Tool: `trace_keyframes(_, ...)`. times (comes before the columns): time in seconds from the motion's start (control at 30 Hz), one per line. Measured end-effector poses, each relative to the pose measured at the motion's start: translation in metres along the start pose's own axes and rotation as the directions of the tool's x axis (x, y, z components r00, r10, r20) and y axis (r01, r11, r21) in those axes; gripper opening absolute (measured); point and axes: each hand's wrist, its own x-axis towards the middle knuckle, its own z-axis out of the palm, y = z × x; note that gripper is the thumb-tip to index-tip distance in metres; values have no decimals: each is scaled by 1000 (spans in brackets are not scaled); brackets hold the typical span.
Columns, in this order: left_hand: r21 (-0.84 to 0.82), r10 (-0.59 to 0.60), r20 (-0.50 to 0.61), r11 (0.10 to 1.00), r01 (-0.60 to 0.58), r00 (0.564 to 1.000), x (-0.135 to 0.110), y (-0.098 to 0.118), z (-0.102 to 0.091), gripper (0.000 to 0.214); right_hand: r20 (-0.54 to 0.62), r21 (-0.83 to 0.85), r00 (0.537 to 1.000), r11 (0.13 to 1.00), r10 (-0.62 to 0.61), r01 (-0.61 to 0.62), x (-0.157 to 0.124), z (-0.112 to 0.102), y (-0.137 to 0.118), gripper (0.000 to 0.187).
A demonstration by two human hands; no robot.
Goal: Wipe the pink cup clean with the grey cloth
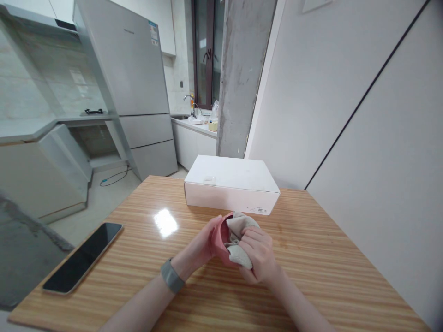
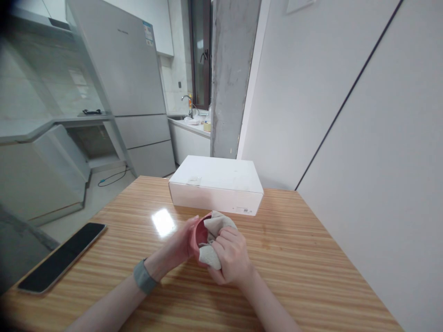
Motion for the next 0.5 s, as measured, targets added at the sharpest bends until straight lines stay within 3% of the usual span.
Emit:
trace_keyframes(0.2, 220, -38, -62, 974, 51, 997, -5, 9, -4, 39, 73, 48, 997, 999, -28, 25, 1, -2, 0, 37)
trace_keyframes(0.33, 275, 35, -128, 961, 1, 991, -5, 9, -3, 37, 92, 54, 994, 997, 56, -61, -1, 1, 1, 43)
trace_keyframes(0.5, 240, 47, -240, 971, 13, 970, -1, 4, -3, 40, 71, -24, 976, 979, 205, -203, 0, 9, -5, 33)
